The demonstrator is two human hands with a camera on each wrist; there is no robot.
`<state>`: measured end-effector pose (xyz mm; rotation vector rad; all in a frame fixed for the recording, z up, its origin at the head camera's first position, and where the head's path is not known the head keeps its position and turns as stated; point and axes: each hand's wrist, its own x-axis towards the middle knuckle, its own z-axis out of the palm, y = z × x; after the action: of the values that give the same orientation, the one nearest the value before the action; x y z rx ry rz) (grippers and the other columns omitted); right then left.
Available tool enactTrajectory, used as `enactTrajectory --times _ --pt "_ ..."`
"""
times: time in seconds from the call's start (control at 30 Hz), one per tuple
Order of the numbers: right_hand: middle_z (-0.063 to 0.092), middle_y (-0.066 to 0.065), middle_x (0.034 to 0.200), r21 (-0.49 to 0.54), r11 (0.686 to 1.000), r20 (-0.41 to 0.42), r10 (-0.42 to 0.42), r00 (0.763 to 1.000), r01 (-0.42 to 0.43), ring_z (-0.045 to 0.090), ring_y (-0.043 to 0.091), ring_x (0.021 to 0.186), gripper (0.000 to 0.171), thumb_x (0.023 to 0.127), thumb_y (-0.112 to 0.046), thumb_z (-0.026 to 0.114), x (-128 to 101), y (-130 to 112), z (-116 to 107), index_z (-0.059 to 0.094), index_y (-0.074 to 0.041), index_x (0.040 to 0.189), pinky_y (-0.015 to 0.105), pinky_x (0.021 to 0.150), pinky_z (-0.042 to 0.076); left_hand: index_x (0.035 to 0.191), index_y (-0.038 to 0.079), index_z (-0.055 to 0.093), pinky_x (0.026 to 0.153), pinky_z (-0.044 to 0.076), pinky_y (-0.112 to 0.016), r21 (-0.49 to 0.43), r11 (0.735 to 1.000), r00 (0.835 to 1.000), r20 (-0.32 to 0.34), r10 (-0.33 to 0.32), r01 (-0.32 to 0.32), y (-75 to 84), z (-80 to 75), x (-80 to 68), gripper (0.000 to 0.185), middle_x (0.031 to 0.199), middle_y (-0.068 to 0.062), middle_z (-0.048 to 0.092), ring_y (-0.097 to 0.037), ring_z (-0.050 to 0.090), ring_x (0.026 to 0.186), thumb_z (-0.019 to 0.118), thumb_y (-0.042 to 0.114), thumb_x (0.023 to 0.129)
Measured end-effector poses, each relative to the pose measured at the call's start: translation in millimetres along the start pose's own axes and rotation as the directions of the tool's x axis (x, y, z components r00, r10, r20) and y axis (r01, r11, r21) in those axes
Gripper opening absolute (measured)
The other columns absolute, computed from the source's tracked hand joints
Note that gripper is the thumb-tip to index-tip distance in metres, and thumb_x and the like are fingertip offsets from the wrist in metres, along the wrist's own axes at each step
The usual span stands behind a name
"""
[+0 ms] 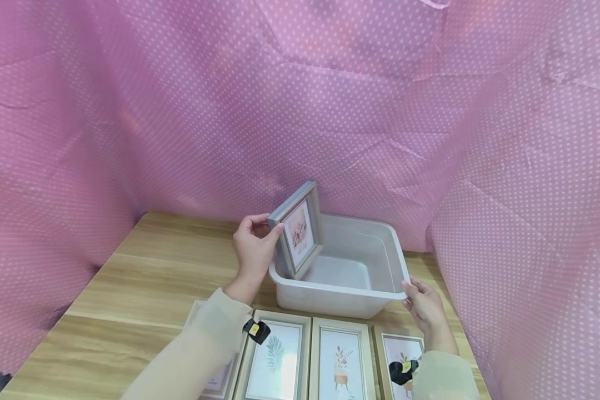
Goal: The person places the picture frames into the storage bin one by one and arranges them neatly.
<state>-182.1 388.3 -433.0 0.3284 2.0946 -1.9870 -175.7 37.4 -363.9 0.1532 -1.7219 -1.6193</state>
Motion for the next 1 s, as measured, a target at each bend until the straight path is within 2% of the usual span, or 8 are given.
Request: enactTrajectory --times 0.27,0.47,0.63,0.8,0.87,0.93,1.0 --pt "0.06 -0.01 0.09 0.028 1.0 -0.002 0.008 1.0 -0.008 0.049 -0.001 0.068 0.064 0.099 -0.014 0.051 1 -1 0 0.015 0.006 0.148 0.01 0.064 0.048 0.093 -0.001 0.064 0.061 0.054 -0.031 0.0 1.0 0.999 -0.038 -0.01 0.01 -17.6 -0.2 -12.7 0.028 0.08 -0.01 0.065 -0.024 0.062 0.071 0.08 -0.001 0.07" --pt "0.06 -0.01 0.088 0.039 0.999 -0.009 0.015 1.0 -0.015 0.05 -0.001 0.068 0.064 0.098 -0.013 0.051 2 -1 2 0.016 0.006 0.148 0.01 0.063 0.048 0.093 0.0 0.065 0.063 0.05 -0.033 0.025 0.999 0.997 -0.064 -0.032 0.034 -27.8 0.2 -20.4 0.029 0.08 -0.007 0.064 -0.021 0.06 0.072 0.081 -0.001 0.069" --pt "0.059 -0.01 0.087 0.078 0.996 -0.002 0.035 0.999 -0.035 0.05 -0.001 0.069 0.064 0.099 -0.012 0.05 2 -1 2 0.013 0.004 0.149 0.01 0.061 0.047 0.093 0.001 0.065 0.062 0.05 -0.029 0.065 0.997 0.997 -0.057 -0.048 0.051 -33.6 0.2 -26.1 0.029 0.083 -0.006 0.062 -0.02 0.058 0.074 0.082 0.002 0.069" --pt "0.06 -0.009 0.086 0.103 0.993 0.005 0.053 0.999 -0.053 0.051 -0.001 0.069 0.064 0.099 -0.011 0.048 2 -2 2 0.011 0.003 0.149 0.01 0.061 0.046 0.092 0.001 0.065 0.064 0.055 -0.039 0.087 0.995 0.999 -0.039 -0.037 0.04 -41.2 0.9 -30.9 0.028 0.086 -0.007 0.06 -0.024 0.059 0.076 0.082 0.003 0.069" --pt "0.06 -0.009 0.086 0.113 0.992 0.009 0.049 0.999 -0.05 0.051 -0.001 0.069 0.064 0.099 -0.011 0.048 2 -1 1 0.011 0.004 0.149 0.01 0.06 0.046 0.091 0.001 0.064 0.065 0.056 -0.039 0.105 0.994 0.999 -0.038 -0.028 0.032 -44.6 1.0 -33.0 0.028 0.086 -0.008 0.06 -0.024 0.059 0.077 0.082 0.002 0.069" --pt "0.061 -0.008 0.086 0.129 0.991 0.007 0.044 0.999 -0.044 0.052 0.0 0.069 0.063 0.098 -0.011 0.05 2 -1 2 0.015 0.005 0.148 0.01 0.06 0.046 0.09 0.001 0.064 0.065 0.056 -0.037 0.122 0.992 0.999 -0.039 -0.022 0.026 -46.7 0.8 -35.1 0.028 0.086 -0.008 0.06 -0.023 0.059 0.076 0.082 0.002 0.069" --pt "0.062 -0.008 0.085 0.143 0.989 0.007 0.035 0.999 -0.035 0.053 0.001 0.069 0.056 0.098 -0.011 0.051 2 0 2 0.025 0.0 0.146 0.011 0.06 0.047 0.09 0.001 0.064 0.066 0.056 -0.033 0.138 0.99 0.999 -0.037 -0.007 0.012 -49.0 0.2 -37.0 0.029 0.086 -0.009 0.06 -0.023 0.06 0.076 0.083 0.002 0.068"
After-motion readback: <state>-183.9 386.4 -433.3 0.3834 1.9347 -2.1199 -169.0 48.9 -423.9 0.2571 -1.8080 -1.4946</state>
